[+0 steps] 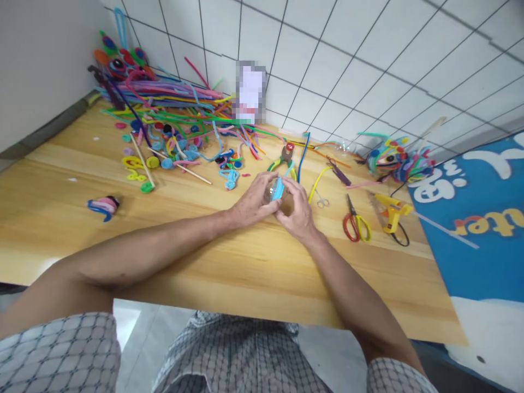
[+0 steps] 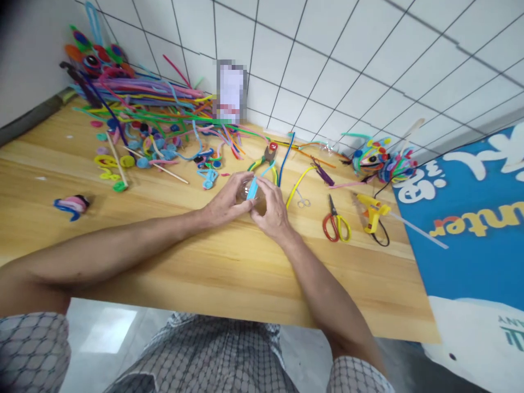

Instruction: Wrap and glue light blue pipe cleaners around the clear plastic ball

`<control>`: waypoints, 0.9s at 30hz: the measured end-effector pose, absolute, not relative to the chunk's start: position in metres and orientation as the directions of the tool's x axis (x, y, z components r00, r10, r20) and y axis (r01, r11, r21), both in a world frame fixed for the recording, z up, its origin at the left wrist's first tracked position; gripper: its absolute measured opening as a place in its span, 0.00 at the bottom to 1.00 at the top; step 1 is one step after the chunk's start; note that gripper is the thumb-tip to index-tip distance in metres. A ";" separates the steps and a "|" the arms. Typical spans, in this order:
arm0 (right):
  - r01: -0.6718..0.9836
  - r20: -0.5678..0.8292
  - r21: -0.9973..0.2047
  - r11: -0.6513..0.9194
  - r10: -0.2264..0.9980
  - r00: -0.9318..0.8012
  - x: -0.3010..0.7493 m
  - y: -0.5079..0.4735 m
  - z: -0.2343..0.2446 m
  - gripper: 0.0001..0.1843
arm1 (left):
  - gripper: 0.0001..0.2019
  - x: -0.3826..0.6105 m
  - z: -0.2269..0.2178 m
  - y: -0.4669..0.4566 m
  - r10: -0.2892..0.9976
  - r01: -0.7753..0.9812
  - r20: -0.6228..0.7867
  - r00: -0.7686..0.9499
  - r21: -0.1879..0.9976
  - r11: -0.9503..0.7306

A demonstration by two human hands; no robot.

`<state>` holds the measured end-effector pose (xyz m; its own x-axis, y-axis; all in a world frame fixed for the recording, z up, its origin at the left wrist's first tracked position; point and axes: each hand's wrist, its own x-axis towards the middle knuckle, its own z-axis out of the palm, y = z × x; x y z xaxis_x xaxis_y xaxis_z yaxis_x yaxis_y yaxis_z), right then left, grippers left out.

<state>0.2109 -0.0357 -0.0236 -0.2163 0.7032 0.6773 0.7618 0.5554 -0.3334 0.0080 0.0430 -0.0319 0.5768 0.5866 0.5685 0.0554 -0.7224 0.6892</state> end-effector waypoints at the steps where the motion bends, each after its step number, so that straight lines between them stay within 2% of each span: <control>1: 0.766 0.672 -0.330 0.552 0.707 -0.220 0.211 -0.036 -0.023 0.43 | 0.32 0.008 -0.031 0.043 0.580 0.050 0.577 0.575 0.683 -0.729; 7: 0.776 0.661 -0.315 0.546 0.713 -0.233 0.211 -0.040 -0.020 0.43 | 0.31 0.010 -0.029 0.039 0.598 0.036 0.590 0.542 0.695 -0.718; 16: 0.774 0.624 -0.341 0.533 0.745 -0.237 0.213 -0.041 -0.021 0.42 | 0.36 0.011 -0.029 0.038 0.673 0.023 0.454 0.584 0.819 -0.573; 21: 0.788 0.613 -0.328 0.522 0.752 -0.243 0.211 -0.038 -0.020 0.44 | 0.28 0.008 -0.022 0.041 0.705 -0.004 0.350 0.617 0.897 -0.442; 27: 0.792 0.585 -0.335 0.510 0.772 -0.250 0.211 -0.035 -0.019 0.41 | 0.27 0.009 -0.021 0.045 0.699 0.014 0.384 0.603 0.871 -0.490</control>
